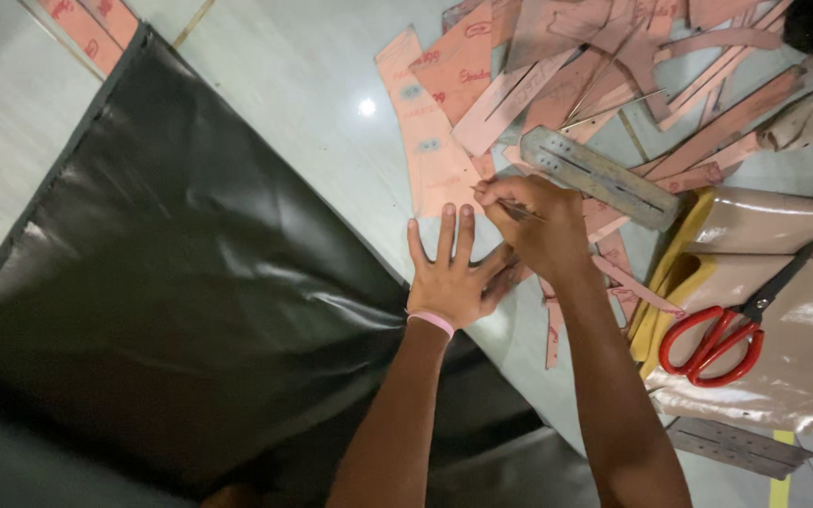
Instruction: The person sits on the floor and arranges small pink paper pieces on a large black sheet. They pick up pieces from a nearby pile, place them on the black sheet, and adjust their positions to form a pattern.
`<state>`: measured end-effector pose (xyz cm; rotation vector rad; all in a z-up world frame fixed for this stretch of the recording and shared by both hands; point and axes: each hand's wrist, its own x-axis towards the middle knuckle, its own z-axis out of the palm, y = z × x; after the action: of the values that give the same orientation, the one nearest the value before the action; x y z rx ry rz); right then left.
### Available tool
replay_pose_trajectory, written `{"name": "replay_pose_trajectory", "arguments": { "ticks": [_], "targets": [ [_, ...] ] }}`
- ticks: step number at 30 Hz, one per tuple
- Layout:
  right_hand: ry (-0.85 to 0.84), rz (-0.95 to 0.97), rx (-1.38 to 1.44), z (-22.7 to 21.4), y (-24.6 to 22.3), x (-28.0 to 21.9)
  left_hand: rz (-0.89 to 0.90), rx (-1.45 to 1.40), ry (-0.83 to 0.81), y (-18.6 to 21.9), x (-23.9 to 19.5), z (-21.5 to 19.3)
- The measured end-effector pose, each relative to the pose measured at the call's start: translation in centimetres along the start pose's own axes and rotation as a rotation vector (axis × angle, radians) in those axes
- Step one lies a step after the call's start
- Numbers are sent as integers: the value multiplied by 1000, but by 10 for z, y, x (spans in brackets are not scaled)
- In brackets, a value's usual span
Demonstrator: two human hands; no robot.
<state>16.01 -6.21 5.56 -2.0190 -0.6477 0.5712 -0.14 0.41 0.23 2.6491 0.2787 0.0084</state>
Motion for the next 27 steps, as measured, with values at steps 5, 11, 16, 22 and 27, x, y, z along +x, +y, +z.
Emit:
{"name": "replay_pose_trajectory", "arguments": {
  "ticks": [5,11,16,22,27],
  "targets": [
    [-97,4,-87,-9,3,-6,0,-4,9,0,2,0],
    [-96,-83,-127,-13,-4,-3,-5,2,-15,0,2,-1],
    [-89,-18,-189,-16,-9,-7,-26,-9,-115,1,1,1],
    [-40,125,-107,-23,-21,-12,-17,20,-72,1,-1,1],
    [206,364,108,-34,-3,-91,21,66,21,1,2,3]
  ]
}}
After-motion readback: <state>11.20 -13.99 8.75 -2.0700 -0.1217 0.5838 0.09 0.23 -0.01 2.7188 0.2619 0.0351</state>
